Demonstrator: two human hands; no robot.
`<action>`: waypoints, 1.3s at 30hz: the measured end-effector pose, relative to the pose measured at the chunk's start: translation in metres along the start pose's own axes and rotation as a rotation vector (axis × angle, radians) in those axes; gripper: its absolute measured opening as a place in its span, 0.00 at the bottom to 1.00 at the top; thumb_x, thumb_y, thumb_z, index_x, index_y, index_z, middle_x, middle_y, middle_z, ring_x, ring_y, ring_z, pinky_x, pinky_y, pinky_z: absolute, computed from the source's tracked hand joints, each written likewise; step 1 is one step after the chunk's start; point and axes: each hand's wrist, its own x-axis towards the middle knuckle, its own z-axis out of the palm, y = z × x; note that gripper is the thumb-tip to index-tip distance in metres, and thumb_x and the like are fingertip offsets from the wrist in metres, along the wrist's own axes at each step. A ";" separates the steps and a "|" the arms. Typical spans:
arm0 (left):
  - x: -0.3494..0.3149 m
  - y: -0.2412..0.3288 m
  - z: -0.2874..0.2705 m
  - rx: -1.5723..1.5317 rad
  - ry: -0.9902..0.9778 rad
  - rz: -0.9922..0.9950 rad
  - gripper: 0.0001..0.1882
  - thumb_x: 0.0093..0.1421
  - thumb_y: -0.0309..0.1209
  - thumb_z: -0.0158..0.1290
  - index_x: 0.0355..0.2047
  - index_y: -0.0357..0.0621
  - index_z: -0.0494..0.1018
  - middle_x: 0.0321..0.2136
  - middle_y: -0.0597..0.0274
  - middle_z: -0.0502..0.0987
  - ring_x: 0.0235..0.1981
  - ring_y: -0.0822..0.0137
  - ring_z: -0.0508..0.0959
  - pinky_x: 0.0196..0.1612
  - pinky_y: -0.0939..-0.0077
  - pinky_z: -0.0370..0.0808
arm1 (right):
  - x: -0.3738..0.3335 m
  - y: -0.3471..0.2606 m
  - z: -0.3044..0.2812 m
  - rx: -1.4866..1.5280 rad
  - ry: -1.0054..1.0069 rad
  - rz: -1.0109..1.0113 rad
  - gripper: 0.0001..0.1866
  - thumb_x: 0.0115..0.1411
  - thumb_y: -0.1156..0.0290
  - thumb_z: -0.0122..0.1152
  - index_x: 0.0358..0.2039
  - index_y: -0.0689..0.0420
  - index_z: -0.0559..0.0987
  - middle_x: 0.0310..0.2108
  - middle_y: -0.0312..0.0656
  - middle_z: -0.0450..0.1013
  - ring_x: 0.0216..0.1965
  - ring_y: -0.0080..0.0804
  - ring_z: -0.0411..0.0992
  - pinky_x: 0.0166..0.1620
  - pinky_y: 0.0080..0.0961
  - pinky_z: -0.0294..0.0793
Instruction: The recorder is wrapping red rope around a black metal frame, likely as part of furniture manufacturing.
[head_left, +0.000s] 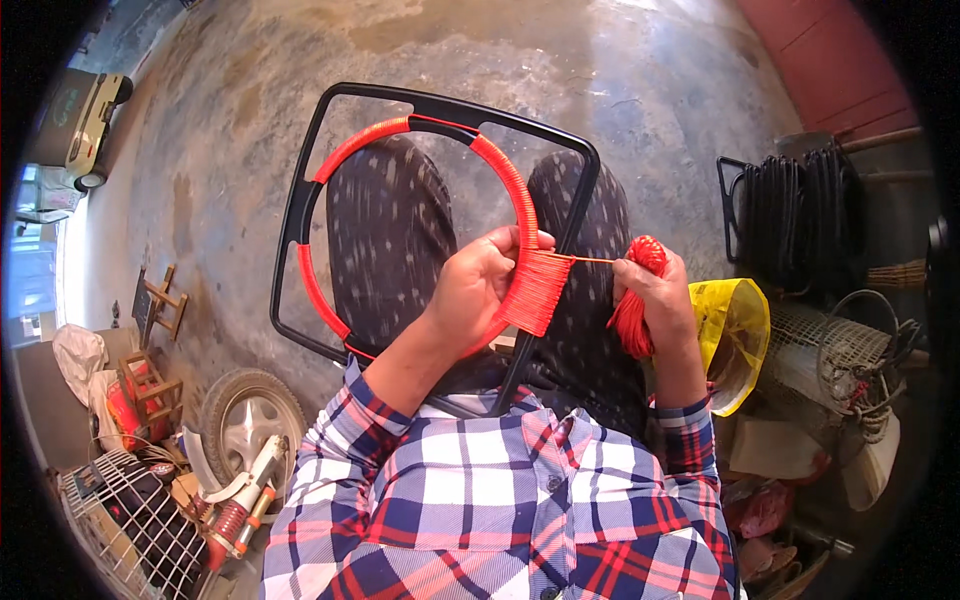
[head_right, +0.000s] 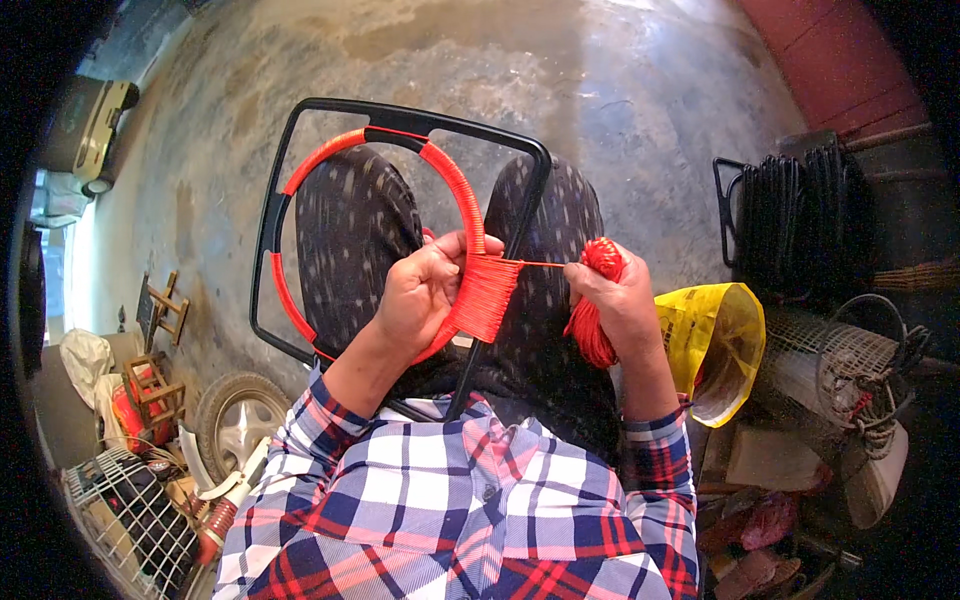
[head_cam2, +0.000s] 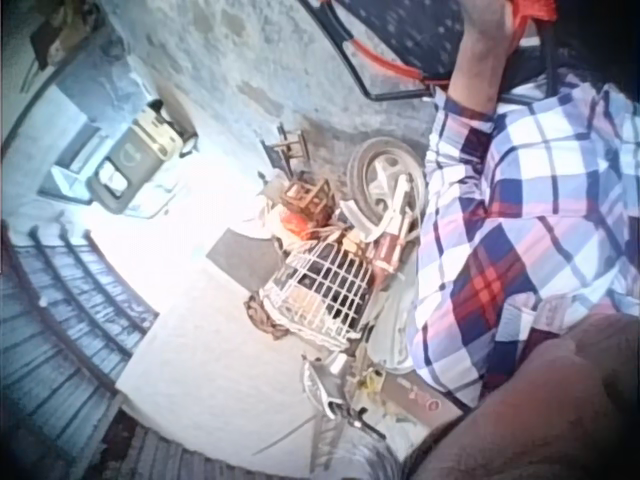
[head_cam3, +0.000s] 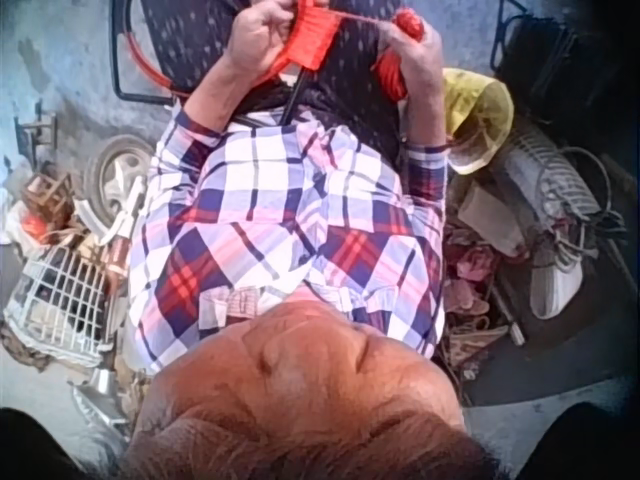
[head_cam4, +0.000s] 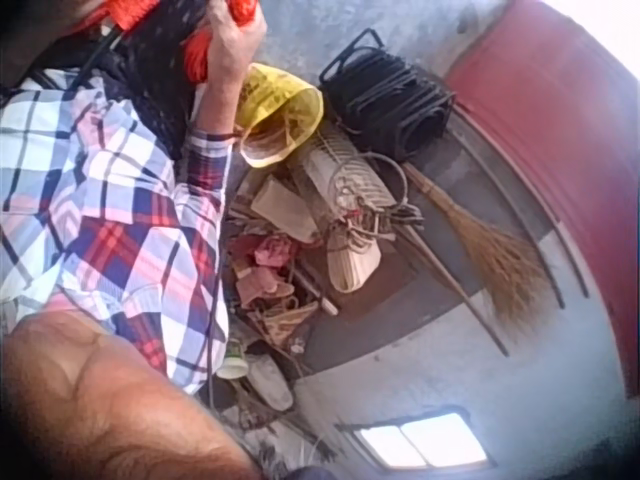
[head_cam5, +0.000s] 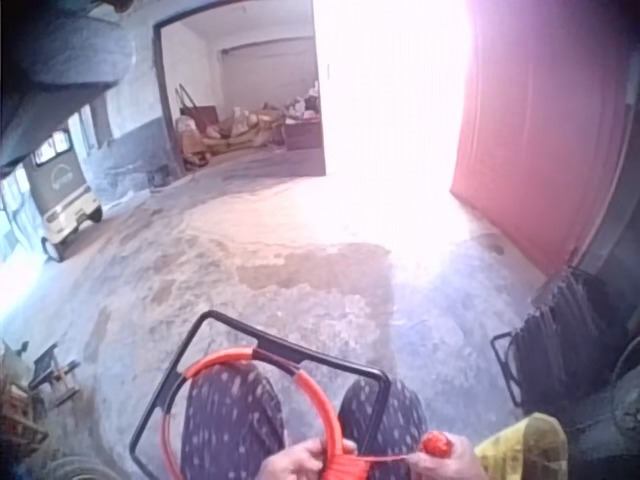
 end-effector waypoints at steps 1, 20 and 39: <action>0.000 0.000 0.000 0.009 -0.010 -0.017 0.25 0.55 0.25 0.38 0.53 0.30 0.67 0.48 0.45 0.75 0.51 0.51 0.77 0.58 0.56 0.72 | -0.001 0.001 0.000 0.024 0.023 0.005 0.09 0.56 0.73 0.64 0.23 0.56 0.72 0.19 0.32 0.70 0.20 0.19 0.67 0.25 0.20 0.66; 0.002 0.003 0.013 0.070 0.077 -0.009 0.19 0.54 0.22 0.40 0.46 0.30 0.69 0.40 0.52 0.77 0.41 0.47 0.80 0.51 0.49 0.77 | -0.017 0.010 0.003 -0.011 0.025 -0.041 0.08 0.53 0.78 0.62 0.23 0.56 0.71 0.19 0.30 0.68 0.20 0.17 0.66 0.25 0.19 0.65; 0.008 -0.005 -0.001 -0.062 0.013 -0.026 0.16 0.55 0.25 0.40 0.43 0.35 0.70 0.38 0.53 0.77 0.40 0.48 0.80 0.48 0.47 0.78 | -0.015 0.006 0.000 -0.069 -0.001 0.018 0.07 0.52 0.78 0.62 0.22 0.56 0.72 0.18 0.31 0.69 0.20 0.19 0.67 0.26 0.19 0.66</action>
